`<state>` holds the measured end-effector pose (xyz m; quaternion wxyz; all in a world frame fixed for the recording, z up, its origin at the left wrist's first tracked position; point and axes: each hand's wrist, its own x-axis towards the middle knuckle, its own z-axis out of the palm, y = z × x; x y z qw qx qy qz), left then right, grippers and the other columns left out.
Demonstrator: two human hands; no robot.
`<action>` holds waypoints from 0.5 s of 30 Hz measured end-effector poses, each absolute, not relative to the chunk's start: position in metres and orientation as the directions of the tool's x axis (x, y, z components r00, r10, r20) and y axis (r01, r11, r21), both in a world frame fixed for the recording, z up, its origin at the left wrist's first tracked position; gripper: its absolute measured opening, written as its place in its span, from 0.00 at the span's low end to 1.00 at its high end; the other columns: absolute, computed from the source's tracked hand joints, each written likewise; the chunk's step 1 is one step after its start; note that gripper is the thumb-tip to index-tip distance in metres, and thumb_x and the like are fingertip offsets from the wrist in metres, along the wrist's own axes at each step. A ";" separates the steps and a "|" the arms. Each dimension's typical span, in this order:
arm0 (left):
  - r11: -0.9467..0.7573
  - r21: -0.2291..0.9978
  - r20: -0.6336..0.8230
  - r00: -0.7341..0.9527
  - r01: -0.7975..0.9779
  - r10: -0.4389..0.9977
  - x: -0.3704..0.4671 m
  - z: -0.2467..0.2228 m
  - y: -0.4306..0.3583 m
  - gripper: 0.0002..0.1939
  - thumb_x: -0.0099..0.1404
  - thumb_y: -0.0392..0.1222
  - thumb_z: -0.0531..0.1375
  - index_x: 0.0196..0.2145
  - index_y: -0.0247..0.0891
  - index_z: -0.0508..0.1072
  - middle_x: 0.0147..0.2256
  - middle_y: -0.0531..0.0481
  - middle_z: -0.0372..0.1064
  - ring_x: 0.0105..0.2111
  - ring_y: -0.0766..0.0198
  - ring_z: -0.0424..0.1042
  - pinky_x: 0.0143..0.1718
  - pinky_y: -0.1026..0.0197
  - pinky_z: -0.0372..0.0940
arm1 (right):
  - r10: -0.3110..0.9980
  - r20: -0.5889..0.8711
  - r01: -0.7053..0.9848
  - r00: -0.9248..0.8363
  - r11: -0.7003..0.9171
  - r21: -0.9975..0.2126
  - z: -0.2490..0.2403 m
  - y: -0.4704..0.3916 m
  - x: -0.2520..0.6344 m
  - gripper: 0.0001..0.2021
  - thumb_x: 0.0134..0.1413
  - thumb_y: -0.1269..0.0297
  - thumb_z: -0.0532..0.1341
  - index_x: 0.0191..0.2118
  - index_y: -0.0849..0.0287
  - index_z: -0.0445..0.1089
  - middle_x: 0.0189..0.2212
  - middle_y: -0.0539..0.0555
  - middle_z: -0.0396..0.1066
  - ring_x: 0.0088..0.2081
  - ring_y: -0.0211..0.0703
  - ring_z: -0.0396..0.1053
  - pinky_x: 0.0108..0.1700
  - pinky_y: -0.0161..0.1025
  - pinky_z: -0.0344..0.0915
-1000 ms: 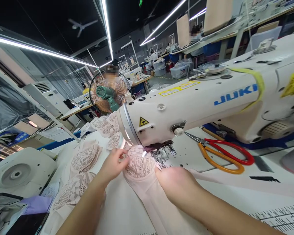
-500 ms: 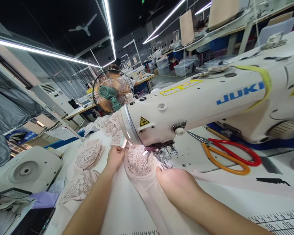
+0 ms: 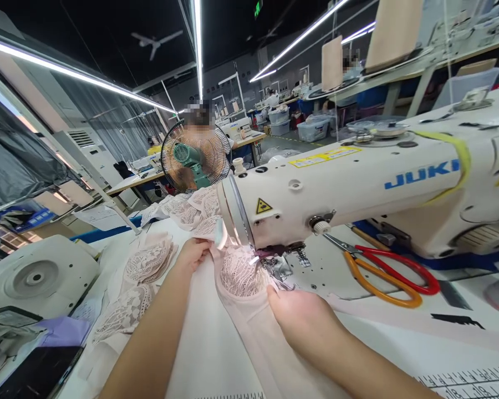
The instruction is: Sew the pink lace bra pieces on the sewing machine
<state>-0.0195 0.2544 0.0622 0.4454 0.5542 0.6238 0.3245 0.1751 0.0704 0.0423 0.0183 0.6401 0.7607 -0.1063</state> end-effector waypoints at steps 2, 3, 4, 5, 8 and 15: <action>0.201 0.938 -0.218 0.030 0.282 0.975 -0.019 0.065 0.253 0.10 0.70 0.42 0.57 0.33 0.32 0.68 0.24 0.58 0.61 0.18 0.75 0.58 0.18 0.71 0.57 | 0.970 -0.154 0.977 -0.186 0.167 -0.134 0.040 0.071 0.176 0.23 0.51 0.83 0.54 0.54 0.68 0.67 0.33 0.59 0.75 0.33 0.55 0.72 0.23 0.42 0.41; 0.206 0.951 -0.220 0.040 0.230 0.975 -0.019 0.067 0.251 0.10 0.70 0.41 0.57 0.32 0.32 0.67 0.22 0.59 0.59 0.16 0.76 0.55 0.16 0.72 0.54 | 0.971 -0.151 0.977 -0.188 0.169 -0.128 0.039 0.072 0.177 0.23 0.51 0.83 0.54 0.54 0.69 0.66 0.32 0.59 0.75 0.33 0.55 0.72 0.22 0.42 0.40; 0.205 0.961 -0.218 0.050 0.187 0.975 -0.019 0.069 0.249 0.11 0.69 0.41 0.58 0.30 0.32 0.67 0.21 0.61 0.56 0.15 0.77 0.52 0.14 0.72 0.50 | 0.970 -0.153 0.978 -0.187 0.169 -0.121 0.038 0.072 0.177 0.24 0.50 0.83 0.55 0.54 0.69 0.66 0.32 0.59 0.75 0.33 0.55 0.72 0.22 0.42 0.40; 0.199 0.968 -0.210 0.060 0.152 0.976 -0.019 0.070 0.247 0.11 0.68 0.39 0.59 0.28 0.33 0.65 0.19 0.62 0.54 0.14 0.78 0.49 0.13 0.73 0.47 | 0.970 -0.159 0.979 -0.184 0.167 -0.116 0.037 0.072 0.178 0.24 0.50 0.83 0.55 0.55 0.69 0.66 0.32 0.59 0.75 0.32 0.54 0.72 0.22 0.41 0.39; 0.143 0.985 -0.149 0.068 0.094 0.986 -0.017 0.077 0.239 0.13 0.61 0.32 0.63 0.23 0.34 0.62 0.15 0.64 0.50 0.12 0.79 0.47 0.13 0.74 0.44 | 0.968 -0.180 0.982 -0.175 0.158 -0.105 0.037 0.072 0.178 0.27 0.49 0.83 0.55 0.58 0.68 0.63 0.35 0.59 0.76 0.34 0.54 0.72 0.23 0.40 0.39; -0.005 0.996 0.004 0.017 0.094 1.000 -0.009 0.089 0.228 0.08 0.55 0.28 0.62 0.24 0.34 0.67 0.17 0.58 0.64 0.17 0.73 0.64 0.23 0.68 0.64 | 0.976 -0.143 0.982 -0.161 0.145 -0.118 0.044 0.070 0.175 0.31 0.42 0.86 0.56 0.56 0.66 0.65 0.32 0.55 0.76 0.32 0.51 0.73 0.22 0.38 0.42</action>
